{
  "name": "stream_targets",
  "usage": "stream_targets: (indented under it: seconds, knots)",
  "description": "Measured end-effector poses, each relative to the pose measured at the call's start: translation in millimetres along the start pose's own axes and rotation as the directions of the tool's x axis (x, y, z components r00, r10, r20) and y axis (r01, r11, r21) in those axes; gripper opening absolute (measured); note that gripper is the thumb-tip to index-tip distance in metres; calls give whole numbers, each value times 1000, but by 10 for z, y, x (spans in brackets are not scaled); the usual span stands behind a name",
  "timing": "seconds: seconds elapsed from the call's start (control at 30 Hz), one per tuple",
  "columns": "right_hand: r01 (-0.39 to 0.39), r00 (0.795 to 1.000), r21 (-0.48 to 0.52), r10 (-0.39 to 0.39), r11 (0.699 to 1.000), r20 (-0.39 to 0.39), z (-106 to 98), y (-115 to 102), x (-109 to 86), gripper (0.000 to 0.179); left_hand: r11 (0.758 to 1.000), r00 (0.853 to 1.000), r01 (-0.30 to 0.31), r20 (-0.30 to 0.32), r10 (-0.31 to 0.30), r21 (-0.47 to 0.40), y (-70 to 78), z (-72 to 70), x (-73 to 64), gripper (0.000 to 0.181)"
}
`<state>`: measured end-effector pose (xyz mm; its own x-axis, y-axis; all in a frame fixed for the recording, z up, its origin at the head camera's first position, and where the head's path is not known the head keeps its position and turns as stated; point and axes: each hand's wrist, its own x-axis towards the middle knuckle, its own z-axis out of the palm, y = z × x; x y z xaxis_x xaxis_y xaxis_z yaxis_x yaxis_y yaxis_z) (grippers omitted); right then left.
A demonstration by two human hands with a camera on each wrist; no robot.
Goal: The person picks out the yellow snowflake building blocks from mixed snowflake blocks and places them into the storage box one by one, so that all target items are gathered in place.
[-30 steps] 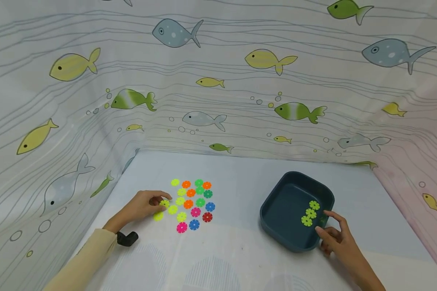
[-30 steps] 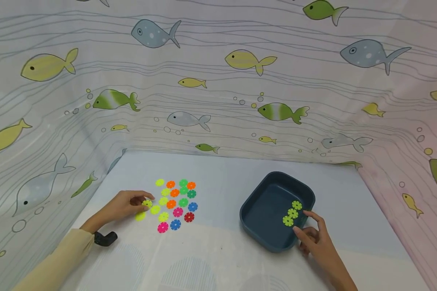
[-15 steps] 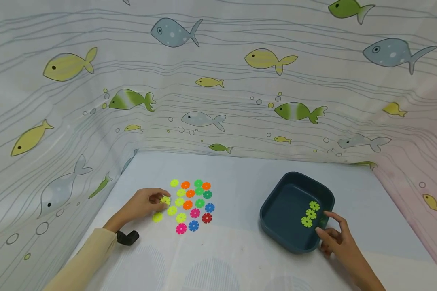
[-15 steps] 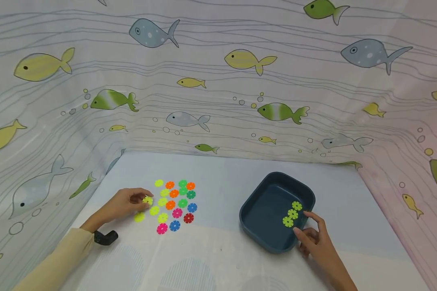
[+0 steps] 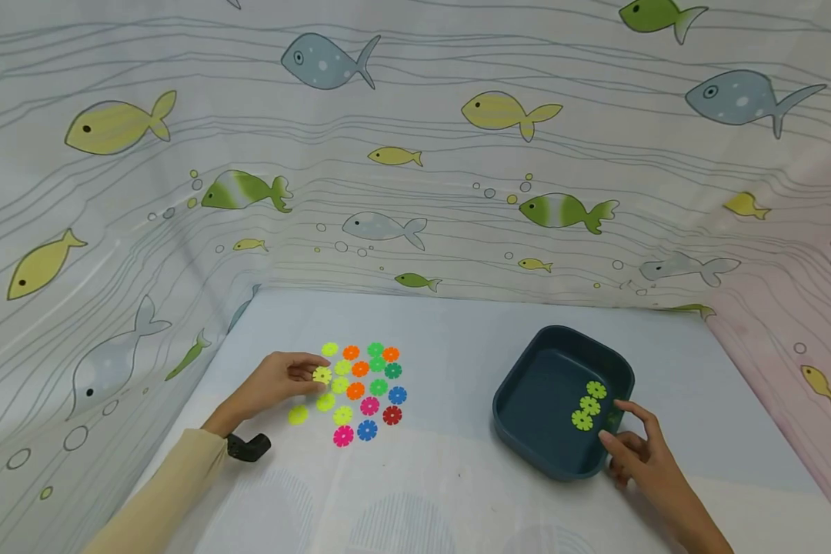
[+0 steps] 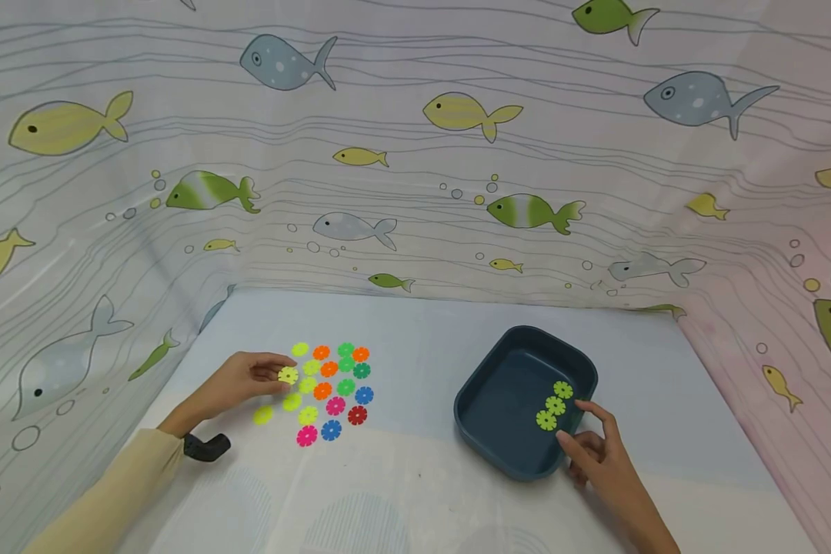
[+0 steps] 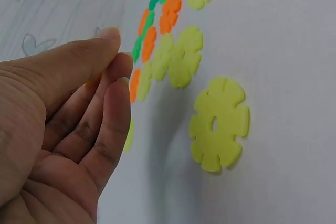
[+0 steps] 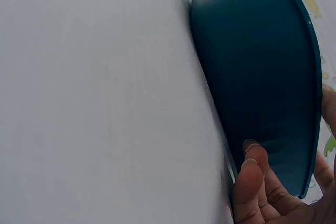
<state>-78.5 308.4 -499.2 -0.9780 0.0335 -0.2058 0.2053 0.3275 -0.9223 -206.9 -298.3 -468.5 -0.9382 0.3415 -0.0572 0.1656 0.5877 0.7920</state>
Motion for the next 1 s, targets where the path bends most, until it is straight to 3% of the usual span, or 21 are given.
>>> stream_targets:
  seconds: [0.27, 0.43, 0.67, 1.0]
  knots:
    - [27, 1000, -8, -27, 1000, 4, 1, 16, 11, 65, 1000, 1000, 2, 5, -2, 5, 60, 51, 42, 46]
    - [56, 998, 2, -56, 998, 5, -9, 33, -4, 64, 999, 1000, -29, 8, 29, -15, 92, 92, 110, 44]
    - [19, 1000, 0, -19, 1000, 4, -3, 12, 9, 65, 998, 1000, -24, 16, 25, -51, 165, 143, 160, 46]
    - [-19, 1000, 6, 19, 1000, -3, -10, -33, -1, 63, 998, 998, -62, 18, 62, 19, 277, 207, 232, 48]
